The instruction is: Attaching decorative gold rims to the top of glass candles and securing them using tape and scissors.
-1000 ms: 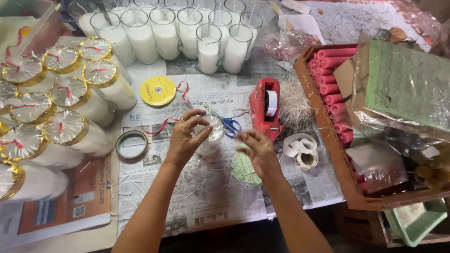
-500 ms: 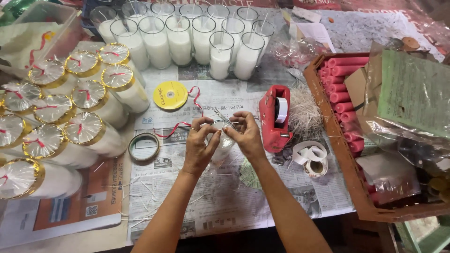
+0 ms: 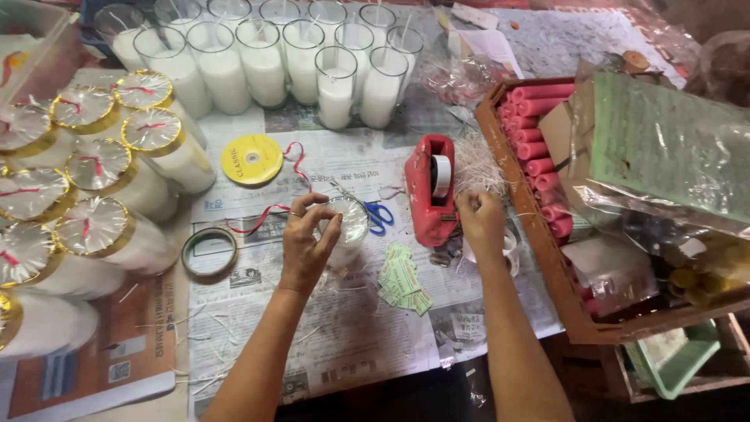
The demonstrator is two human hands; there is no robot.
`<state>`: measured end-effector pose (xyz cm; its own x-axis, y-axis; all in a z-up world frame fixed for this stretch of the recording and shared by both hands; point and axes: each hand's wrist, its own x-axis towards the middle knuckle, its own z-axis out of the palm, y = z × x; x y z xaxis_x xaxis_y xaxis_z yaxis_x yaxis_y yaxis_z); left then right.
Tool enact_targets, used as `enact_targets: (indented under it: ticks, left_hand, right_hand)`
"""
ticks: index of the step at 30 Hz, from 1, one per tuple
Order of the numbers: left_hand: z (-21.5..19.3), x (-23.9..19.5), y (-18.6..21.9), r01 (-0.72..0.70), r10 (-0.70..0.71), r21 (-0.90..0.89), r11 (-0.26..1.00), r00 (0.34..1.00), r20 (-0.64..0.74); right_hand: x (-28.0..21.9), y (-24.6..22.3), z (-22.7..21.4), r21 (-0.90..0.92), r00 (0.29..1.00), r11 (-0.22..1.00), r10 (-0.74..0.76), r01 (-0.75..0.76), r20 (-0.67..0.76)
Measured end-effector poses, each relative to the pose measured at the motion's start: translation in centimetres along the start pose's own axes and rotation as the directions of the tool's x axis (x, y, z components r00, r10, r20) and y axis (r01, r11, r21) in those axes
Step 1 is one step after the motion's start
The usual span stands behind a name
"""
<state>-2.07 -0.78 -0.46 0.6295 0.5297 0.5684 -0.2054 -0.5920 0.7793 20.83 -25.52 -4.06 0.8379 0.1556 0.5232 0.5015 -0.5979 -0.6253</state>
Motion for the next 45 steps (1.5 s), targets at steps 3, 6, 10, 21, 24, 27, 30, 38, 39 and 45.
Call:
enact_targets:
  ticks: [3,6,10,21,24,27,30,38,39,45]
  left_hand:
    - [-0.1,-0.2,-0.1,0.0,0.0,0.017,1.0,1.0,0.008]
    - [0.0,-0.3,-0.3,0.006,-0.006,0.015,1.0,1.0,-0.004]
    - [0.0,-0.2,-0.4,0.008,-0.008,0.018,1.0,1.0,-0.01]
    - [-0.1,-0.1,0.7,0.011,-0.011,0.011,1.0,1.0,-0.006]
    - [0.3,0.3,0.5,0.007,-0.006,0.018,1.0,0.999,-0.034]
    - [0.4,-1.0,1.2,-0.008,0.008,0.006,1.0,0.996,-0.088]
    - [0.6,-1.6,1.9,-0.008,0.012,0.022,1.0,0.986,-0.166]
    - [0.1,-2.6,1.5,0.167,-0.195,-0.219,0.961,0.974,-0.113]
    - [0.2,-2.7,1.4,0.164,-0.192,-0.219,0.962,0.975,-0.114]
    - [0.0,-4.2,2.2,0.32,-0.363,-0.336,0.886,0.929,-0.073]
  right_hand:
    - [-0.5,4.2,1.0,-0.011,0.813,0.898,0.402,-0.439,0.422]
    - [-0.6,2.9,1.7,0.165,0.815,0.849,0.401,-0.502,0.418]
    - [-1.8,-3.7,-2.4,0.36,0.915,0.848,0.31,-0.389,0.259]
    - [-8.3,-6.3,-2.4,0.519,0.478,0.085,0.538,-0.85,0.694]
    - [-8.4,-8.6,-0.4,0.5,0.526,0.176,0.401,-0.848,0.75]
    - [-7.0,-16.5,-3.2,0.735,0.871,0.503,0.077,-0.454,0.485]
    - [-6.1,-18.6,-1.4,0.802,0.883,0.549,-0.224,-0.235,0.413]
    - [-5.3,-15.4,6.2,0.751,0.817,0.655,-0.383,-0.089,0.431]
    - [-4.6,-15.9,6.0,0.752,0.817,0.654,-0.385,-0.087,0.429]
    - [-3.1,-16.7,7.6,0.67,0.645,0.673,-0.368,-0.312,0.67]
